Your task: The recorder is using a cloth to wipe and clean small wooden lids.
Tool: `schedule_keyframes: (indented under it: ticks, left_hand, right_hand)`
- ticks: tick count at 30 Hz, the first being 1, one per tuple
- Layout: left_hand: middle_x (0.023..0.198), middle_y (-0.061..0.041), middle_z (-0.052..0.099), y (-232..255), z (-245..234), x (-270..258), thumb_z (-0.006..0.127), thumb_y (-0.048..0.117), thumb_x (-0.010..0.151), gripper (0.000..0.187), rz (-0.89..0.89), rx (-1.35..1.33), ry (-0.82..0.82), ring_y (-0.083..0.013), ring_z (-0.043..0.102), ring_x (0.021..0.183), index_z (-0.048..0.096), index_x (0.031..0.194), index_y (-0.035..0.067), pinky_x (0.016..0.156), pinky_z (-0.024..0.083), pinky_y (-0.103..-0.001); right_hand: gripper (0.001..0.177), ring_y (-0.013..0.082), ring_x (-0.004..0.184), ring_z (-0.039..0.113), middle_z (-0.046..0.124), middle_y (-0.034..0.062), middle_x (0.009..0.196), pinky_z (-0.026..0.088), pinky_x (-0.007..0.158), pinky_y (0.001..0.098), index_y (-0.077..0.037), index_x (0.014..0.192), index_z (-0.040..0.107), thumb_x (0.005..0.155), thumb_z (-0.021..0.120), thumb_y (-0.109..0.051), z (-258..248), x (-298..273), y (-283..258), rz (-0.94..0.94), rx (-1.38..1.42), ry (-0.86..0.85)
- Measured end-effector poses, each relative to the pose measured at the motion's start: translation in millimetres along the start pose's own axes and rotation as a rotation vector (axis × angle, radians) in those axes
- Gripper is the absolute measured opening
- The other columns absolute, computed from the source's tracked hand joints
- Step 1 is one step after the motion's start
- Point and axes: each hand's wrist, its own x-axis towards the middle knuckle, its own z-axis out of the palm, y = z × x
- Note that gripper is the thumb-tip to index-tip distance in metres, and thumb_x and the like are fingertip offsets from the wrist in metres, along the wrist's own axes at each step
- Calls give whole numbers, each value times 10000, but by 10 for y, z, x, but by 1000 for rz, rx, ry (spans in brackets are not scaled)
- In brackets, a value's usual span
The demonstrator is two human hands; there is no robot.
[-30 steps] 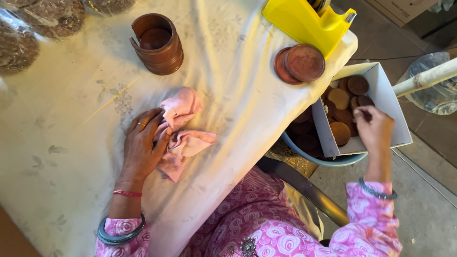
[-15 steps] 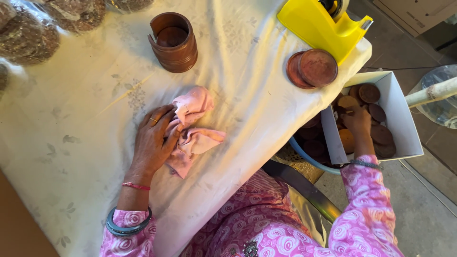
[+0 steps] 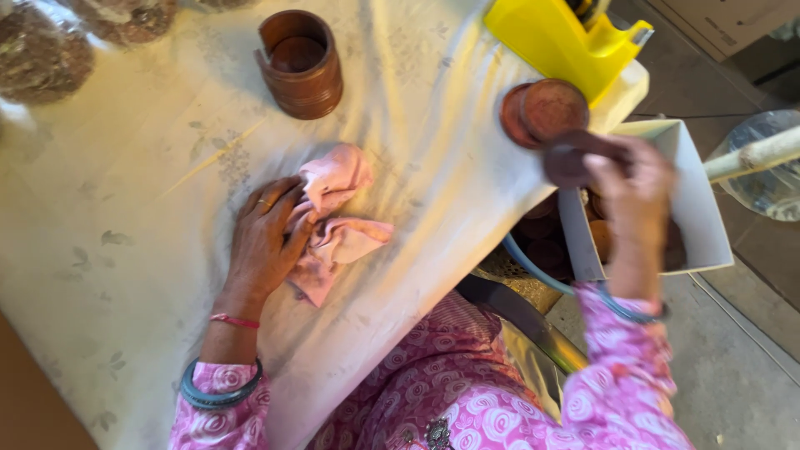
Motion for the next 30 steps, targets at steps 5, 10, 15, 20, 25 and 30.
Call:
schedule_keyframes:
  ticks: [5, 10, 15, 20, 25, 30]
  left_hand:
    - [1368, -168, 636, 7, -12, 16, 640, 229, 990, 351, 40, 6, -10, -377, 572, 1275, 670, 1230, -26, 1086, 461, -476]
    - [1386, -169, 633, 82, -65, 41, 629, 243, 1003, 383, 18, 5, -22, -388, 562, 1294, 665, 1254, -44, 1092, 451, -482]
    - [1388, -165, 631, 83, -68, 35, 621, 267, 1018, 405, -12, 13, -35, -382, 562, 1296, 664, 1272, -45, 1090, 451, -481]
    - [1398, -158, 630, 72, -64, 27, 623, 262, 1010, 401, -16, 25, -36, -376, 561, 1309, 664, 1266, -44, 1099, 447, -478]
    - [1398, -155, 629, 90, -71, 34, 619, 257, 1011, 397, -30, 22, -44, -374, 558, 1311, 667, 1261, -47, 1101, 445, -476]
    - [1408, -158, 626, 75, -62, 21, 620, 244, 1006, 360, -37, 24, -50, -378, 554, 1315, 678, 1219, -40, 1099, 446, -479]
  right_hand:
    - [282, 67, 793, 661, 714, 16, 997, 565, 696, 226, -51, 1222, 687, 947, 744, -73, 923, 46, 7, 29, 51, -138]
    - [309, 64, 948, 715, 715, -7, 1106, 593, 752, 215, -72, 1267, 631, 967, 681, -123, 963, -63, -58, 32, 224, -218]
    - [152, 129, 873, 718, 770, 64, 988, 588, 797, 289, -43, 1152, 760, 1019, 731, -112, -165, -71, 584, -84, -435, 87]
    - [246, 342, 900, 720, 759, 201, 1017, 562, 814, 439, -103, 1142, 800, 953, 744, -250, -1471, -60, 1545, 198, -1032, -82]
    - [380, 394, 980, 712, 762, 218, 1055, 554, 869, 484, -126, 1041, 826, 759, 798, -378, -1906, -137, 2402, 377, -1190, -361]
    - [541, 381, 953, 706, 737, 254, 1006, 551, 820, 461, -18, 1108, 735, 706, 883, -350, -1706, -278, 2528, 449, -1013, -322]
